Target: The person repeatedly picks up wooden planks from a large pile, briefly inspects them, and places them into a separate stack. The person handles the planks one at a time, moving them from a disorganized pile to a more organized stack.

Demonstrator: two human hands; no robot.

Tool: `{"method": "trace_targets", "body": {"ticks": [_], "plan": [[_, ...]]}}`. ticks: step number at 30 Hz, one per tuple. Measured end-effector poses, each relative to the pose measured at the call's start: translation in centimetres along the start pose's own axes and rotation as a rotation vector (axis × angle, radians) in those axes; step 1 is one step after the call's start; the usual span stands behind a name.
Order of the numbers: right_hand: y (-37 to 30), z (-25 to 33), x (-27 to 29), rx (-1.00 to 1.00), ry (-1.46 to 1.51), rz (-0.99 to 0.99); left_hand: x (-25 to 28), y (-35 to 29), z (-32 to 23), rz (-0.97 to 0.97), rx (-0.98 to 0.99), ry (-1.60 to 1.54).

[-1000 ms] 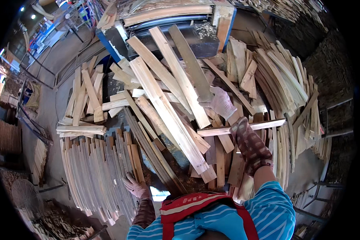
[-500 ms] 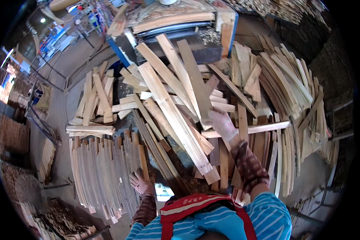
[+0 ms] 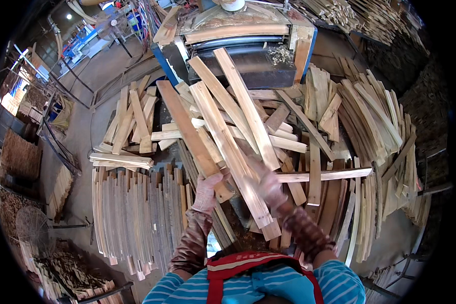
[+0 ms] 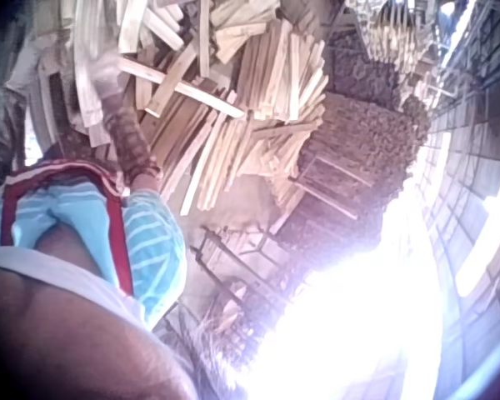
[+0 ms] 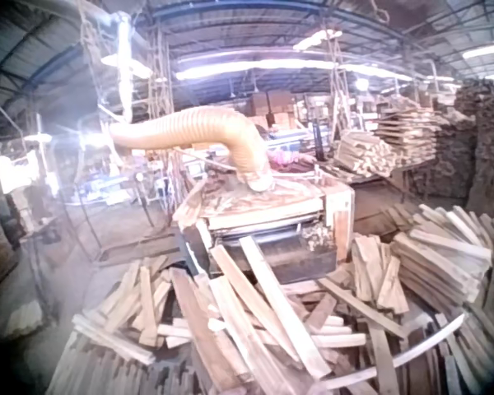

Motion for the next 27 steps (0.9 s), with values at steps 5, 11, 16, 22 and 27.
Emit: {"method": "trace_targets", "body": {"ticks": [5,11,16,22,27], "plan": [[8.8,-6.1,2.3,-0.313,-0.556,-0.146,3.6,-1.3,1.8,0.062,0.080,-0.075],[9.0,-6.5,1.6,-0.451,-0.290,-0.163,5.5,-3.7,1.7,0.030,0.114,-0.057],[-0.8,-5.8,0.3,-0.448,0.205,-0.096,7.6,-5.7,1.6,0.083,0.103,-0.215],[-12.0,-8.9,-3.3,-0.523,0.804,-0.066,14.0,-10.5,5.0,-0.154,0.099,0.062],[-13.5,-9.2,-4.0,-0.644,0.776,-0.163,22.4,-18.0,12.5,-0.419,0.151,0.408]]}}
Point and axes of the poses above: each hand's wrist, its own y-axis towards the middle knuckle, its own x-axis out of the back of the hand, z = x × y, the point moved 1 cm from there along y, towards the middle knuckle, and after that the axes turned 4 degrees about -x, right-handed, at the moved point
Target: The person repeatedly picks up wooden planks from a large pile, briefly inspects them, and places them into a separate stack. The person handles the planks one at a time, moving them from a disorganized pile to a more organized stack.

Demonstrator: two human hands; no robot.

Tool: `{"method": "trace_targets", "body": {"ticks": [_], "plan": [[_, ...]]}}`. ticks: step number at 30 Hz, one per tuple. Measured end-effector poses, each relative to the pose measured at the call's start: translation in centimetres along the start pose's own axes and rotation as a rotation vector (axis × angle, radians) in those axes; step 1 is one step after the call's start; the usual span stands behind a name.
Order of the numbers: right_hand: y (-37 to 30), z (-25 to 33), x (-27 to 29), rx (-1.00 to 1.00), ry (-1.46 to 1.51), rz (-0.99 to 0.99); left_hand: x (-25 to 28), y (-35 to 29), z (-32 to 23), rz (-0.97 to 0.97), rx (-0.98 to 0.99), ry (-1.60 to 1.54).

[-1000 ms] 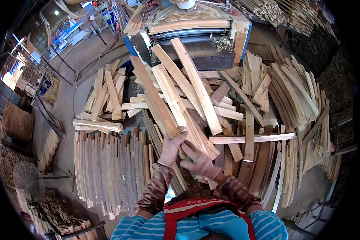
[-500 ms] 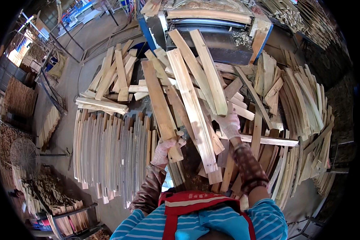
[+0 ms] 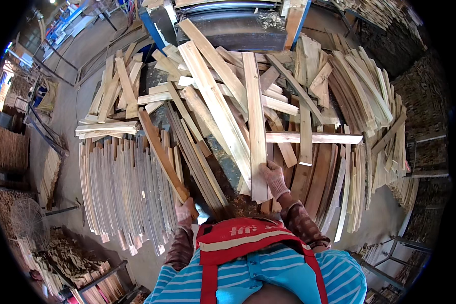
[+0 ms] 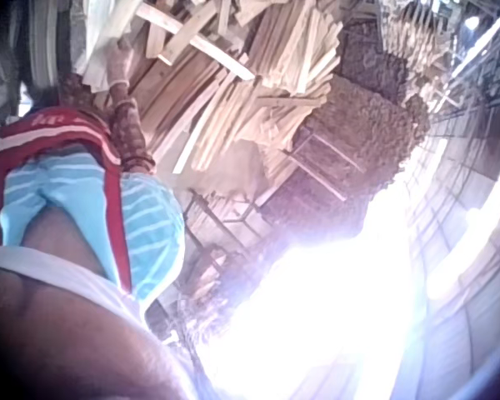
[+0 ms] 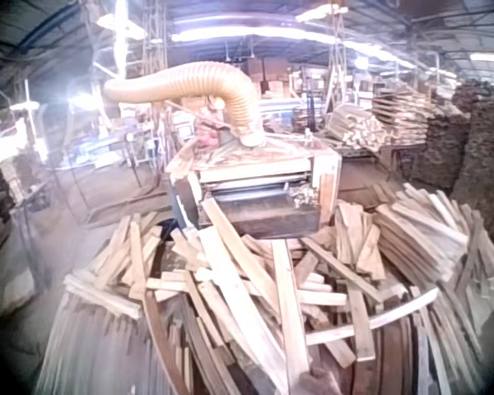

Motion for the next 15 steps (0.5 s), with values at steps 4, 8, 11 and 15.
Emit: {"method": "trace_targets", "body": {"ticks": [4,8,11,15], "plan": [[0.0,0.8,-0.6,-0.004,-0.048,-0.081,0.6,-0.9,2.6,-0.076,-0.016,0.043],[1.1,-0.4,0.2,0.066,0.018,-0.112,0.4,-0.6,4.3,-0.052,-0.093,0.217],[1.1,-0.4,1.0,0.042,0.053,-0.049,0.3,-1.5,4.3,-0.120,-0.392,0.500],[1.3,-0.6,1.1,0.071,0.016,-0.071,2.9,-2.5,1.8,-0.086,-0.229,0.393]]}}
Point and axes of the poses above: each hand's wrist, its own y-axis towards the middle knuckle, its own x-axis out of the back of the hand, z = x × y, the point moved 1 cm from there along y, towards the middle knuckle, and after that the axes turned 4 degrees about -x, right-handed, at the moved point
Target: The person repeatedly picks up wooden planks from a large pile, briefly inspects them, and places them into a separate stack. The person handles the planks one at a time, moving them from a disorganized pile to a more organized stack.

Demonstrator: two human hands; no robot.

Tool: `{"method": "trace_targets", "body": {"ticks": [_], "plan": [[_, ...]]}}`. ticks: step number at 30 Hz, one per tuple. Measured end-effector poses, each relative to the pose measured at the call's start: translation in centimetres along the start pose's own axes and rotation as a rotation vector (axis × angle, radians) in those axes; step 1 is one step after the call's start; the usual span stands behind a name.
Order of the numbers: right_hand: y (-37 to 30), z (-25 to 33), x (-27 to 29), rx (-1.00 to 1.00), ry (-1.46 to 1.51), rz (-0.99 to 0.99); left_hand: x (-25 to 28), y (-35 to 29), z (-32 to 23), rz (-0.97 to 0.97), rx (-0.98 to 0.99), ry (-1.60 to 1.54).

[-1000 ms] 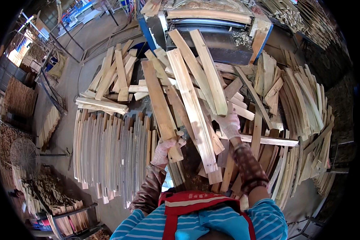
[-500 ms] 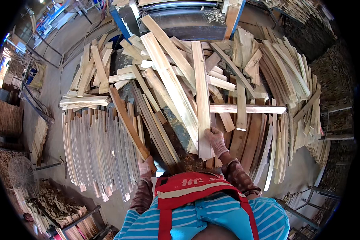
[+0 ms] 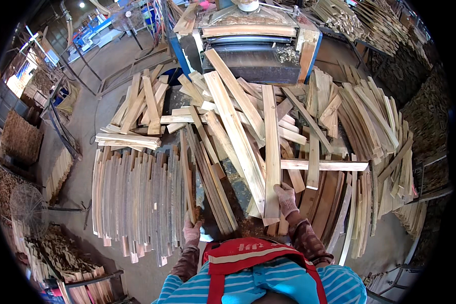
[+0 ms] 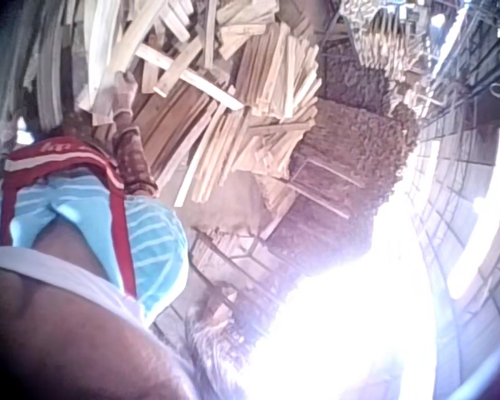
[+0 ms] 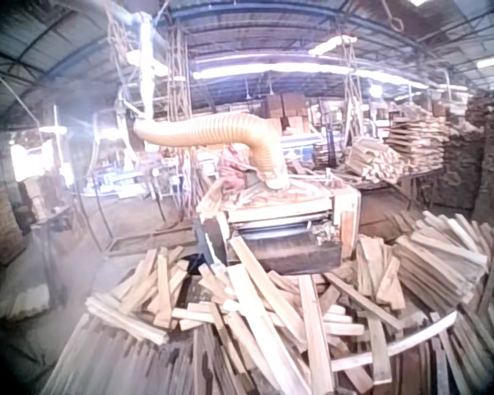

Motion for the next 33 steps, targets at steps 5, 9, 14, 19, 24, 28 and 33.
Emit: {"method": "trace_targets", "body": {"ticks": [5,9,14,19,24,28,33], "plan": [[1.0,-1.4,-0.3,-0.014,0.011,0.004,2.2,-5.2,1.3,-0.001,0.105,0.224],[1.6,-2.2,0.0,-0.045,0.097,0.012,2.8,-10.8,4.4,-0.125,-0.087,0.357],[0.8,-1.2,-0.8,-0.074,0.152,0.032,5.7,-14.0,12.4,0.082,0.296,0.351],[1.8,-2.8,-0.2,-0.078,0.117,0.016,5.8,-13.3,10.9,-0.068,0.383,0.439],[1.3,-2.7,-0.9,-0.119,0.168,0.026,5.2,-12.3,9.2,-0.254,0.468,0.659],[1.3,-2.8,-0.6,-0.111,0.195,0.008,4.1,-9.6,4.3,-0.367,0.307,0.759],[0.7,-2.4,-0.2,-0.091,0.215,0.003,3.5,-7.3,2.6,-0.222,0.098,1.130]]}}
Point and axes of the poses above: each hand's wrist, its own y-axis towards the middle knuckle, its own x-axis out of the back of the hand, z = x × y, the point moved 1 cm from there along y, towards the middle knuckle, and after that the axes turned 4 degrees about -x, right-handed, at the moved point
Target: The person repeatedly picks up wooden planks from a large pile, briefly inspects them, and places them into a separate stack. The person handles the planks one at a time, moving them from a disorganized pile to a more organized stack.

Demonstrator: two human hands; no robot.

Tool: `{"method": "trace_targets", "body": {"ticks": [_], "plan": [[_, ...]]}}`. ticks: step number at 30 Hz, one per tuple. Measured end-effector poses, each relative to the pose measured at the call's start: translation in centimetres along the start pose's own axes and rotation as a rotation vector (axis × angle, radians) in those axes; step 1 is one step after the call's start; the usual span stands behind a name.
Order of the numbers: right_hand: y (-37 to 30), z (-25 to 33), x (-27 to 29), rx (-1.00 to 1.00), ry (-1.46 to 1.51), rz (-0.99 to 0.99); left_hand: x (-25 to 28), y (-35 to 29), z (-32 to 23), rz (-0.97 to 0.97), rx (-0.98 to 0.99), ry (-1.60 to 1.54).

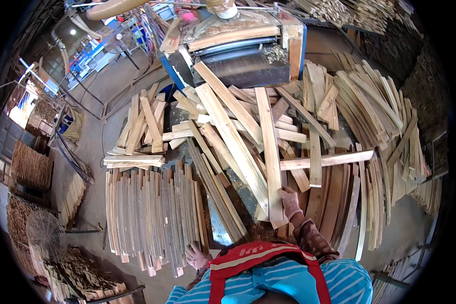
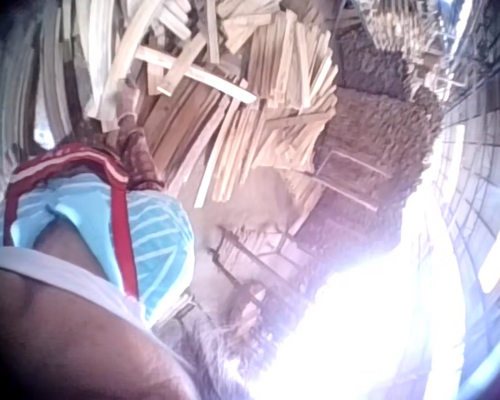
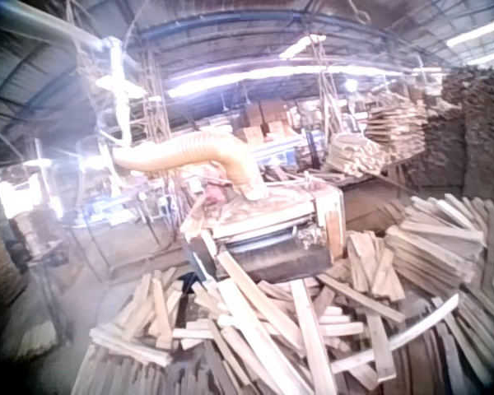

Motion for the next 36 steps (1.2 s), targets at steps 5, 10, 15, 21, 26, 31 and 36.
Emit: {"method": "trace_targets", "body": {"ticks": [5,10,15,21,26,31,36], "plan": [[0.5,-0.2,1.5,0.003,-0.129,-0.082,-0.8,1.9,0.3,-0.025,-0.146,0.023],[-0.5,0.5,1.0,0.017,-0.046,-0.052,1.3,2.1,-1.1,0.125,-0.103,0.011],[-2.3,1.9,0.0,0.025,0.034,0.006,2.6,3.0,-2.6,0.011,-0.232,0.002],[-3.4,3.2,-0.9,0.064,0.023,0.091,1.2,6.8,-2.6,-0.114,-0.440,0.060],[-3.1,2.9,-1.3,0.055,-0.004,0.005,2.2,7.5,-3.6,0.090,-0.362,0.145],[-1.3,0.7,0.0,0.089,0.030,-0.171,2.6,7.0,-4.2,0.122,-0.394,0.071],[-4.6,1.4,1.2,0.241,-0.291,-0.328,2.2,5.7,-3.3,0.082,-0.402,0.084]]}}
Point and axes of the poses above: each hand's wrist, its own y-axis towards the middle knuckle, its own x-axis out of the back of the hand, z = x × y, the point moved 1 cm from there along y, towards the middle knuckle, and after that the axes turned 4 degrees about -x, right-handed, at the moved point
